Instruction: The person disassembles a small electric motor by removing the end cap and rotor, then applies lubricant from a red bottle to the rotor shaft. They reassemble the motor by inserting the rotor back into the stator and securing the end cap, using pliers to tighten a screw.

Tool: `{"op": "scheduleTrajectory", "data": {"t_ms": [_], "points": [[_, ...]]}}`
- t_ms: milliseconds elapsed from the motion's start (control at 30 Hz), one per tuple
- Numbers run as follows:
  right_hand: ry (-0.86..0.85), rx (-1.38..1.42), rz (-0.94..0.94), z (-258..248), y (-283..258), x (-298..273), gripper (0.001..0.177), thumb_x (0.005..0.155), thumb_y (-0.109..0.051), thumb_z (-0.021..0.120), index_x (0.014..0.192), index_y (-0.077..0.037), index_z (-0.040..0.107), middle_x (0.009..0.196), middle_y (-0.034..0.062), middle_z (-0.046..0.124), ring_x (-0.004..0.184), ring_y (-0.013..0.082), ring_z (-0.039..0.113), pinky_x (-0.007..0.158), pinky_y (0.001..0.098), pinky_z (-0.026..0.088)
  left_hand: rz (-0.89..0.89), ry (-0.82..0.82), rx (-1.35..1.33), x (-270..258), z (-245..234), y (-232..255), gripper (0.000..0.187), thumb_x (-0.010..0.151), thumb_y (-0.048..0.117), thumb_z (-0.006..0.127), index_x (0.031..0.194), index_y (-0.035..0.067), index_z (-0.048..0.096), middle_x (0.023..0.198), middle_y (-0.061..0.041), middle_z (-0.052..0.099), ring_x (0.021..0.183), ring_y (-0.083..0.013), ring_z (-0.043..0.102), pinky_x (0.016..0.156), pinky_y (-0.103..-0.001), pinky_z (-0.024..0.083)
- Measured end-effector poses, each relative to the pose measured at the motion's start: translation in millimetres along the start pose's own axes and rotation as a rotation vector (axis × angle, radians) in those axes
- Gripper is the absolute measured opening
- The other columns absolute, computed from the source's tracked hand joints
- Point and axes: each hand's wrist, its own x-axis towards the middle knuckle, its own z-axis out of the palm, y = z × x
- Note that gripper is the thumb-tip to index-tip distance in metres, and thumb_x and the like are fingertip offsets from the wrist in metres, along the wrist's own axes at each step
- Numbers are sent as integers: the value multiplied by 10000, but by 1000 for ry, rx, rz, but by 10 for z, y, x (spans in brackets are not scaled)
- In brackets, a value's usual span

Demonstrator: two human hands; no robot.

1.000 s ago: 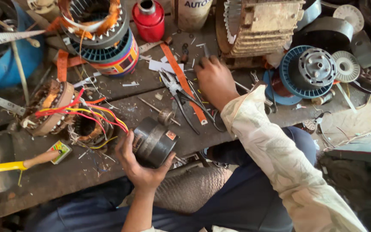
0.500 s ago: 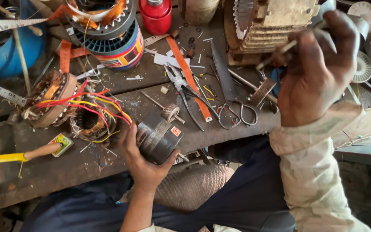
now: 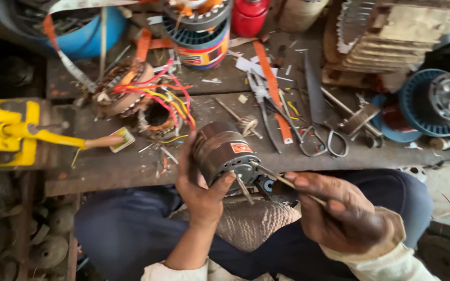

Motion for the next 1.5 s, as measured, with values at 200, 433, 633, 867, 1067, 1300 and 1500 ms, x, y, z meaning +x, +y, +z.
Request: {"op": "scheduleTrajectory", "data": {"t_ms": [200, 433, 633, 867, 1067, 1300, 1500], "points": [[139, -382, -439, 323, -59, 92, 388, 1002, 2, 711, 1319, -73, 499, 1317, 103, 696, 1227, 188, 737, 1076, 252, 581, -170, 96, -191, -55, -13, 101, 969, 763, 270, 924, 1541, -35, 434, 1395, -176, 610, 1273, -277, 622, 1114, -406, 499], [172, -461, -558, 569, -95, 379, 588, 911, 83, 721, 1360, -118, 399, 1234, 157, 681, 1065, 304, 759, 879, 386, 642, -142, 107, -138, -76, -85, 85, 953, 743, 229, 928, 1533, -17, 455, 1385, -150, 612, 1270, -245, 616, 1111, -384, 498], [252, -352, -475, 731, 47, 393, 542, 918, 114, 713, 1370, -80, 487, 1252, 229, 695, 1005, 273, 789, 821, 379, 683, -146, 129, -45, -92, -157, 83, 966, 720, 234, 937, 1530, 5, 461, 1374, -145, 622, 1246, -237, 625, 1086, -368, 517], [251, -708, -619, 807, -46, 550, 480, 863, 58, 831, 1244, 33, 541, 1151, 246, 701, 1042, 380, 759, 889, 451, 661, 95, 139, 464, -95, -244, 122, 982, 700, 262, 957, 1530, 45, 480, 1415, -126, 542, 1304, -239, 597, 1070, -360, 553], [392, -761, -418, 852, 85, 557, 378, 840, -28, 873, 1016, -26, 538, 940, 165, 735, 860, 275, 767, 744, 363, 599, 289, 152, 688, -54, -305, 102, 954, 694, 246, 971, 1495, 39, 496, 1412, -169, 559, 1303, -309, 587, 1126, -413, 497], [463, -311, 481, 896, 423, 366, 188, 930, -137, 810, 842, -42, 674, 651, 90, 729, 557, 182, 665, 534, 294, 537, 385, 81, 820, -10, -340, 9, 944, 667, 229, 978, 1466, 50, 509, 1394, -184, 573, 1301, -358, 566, 1137, -459, 478], [269, -842, -398, 761, 660, 365, 220, 961, -134, 773, 957, 5, 603, 866, 122, 727, 769, 199, 700, 667, 332, 552, 376, 26, 841, 11, -329, -11, 944, 669, 195, 964, 1477, 82, 488, 1417, -210, 523, 1308, -371, 558, 1125, -472, 482]]}}
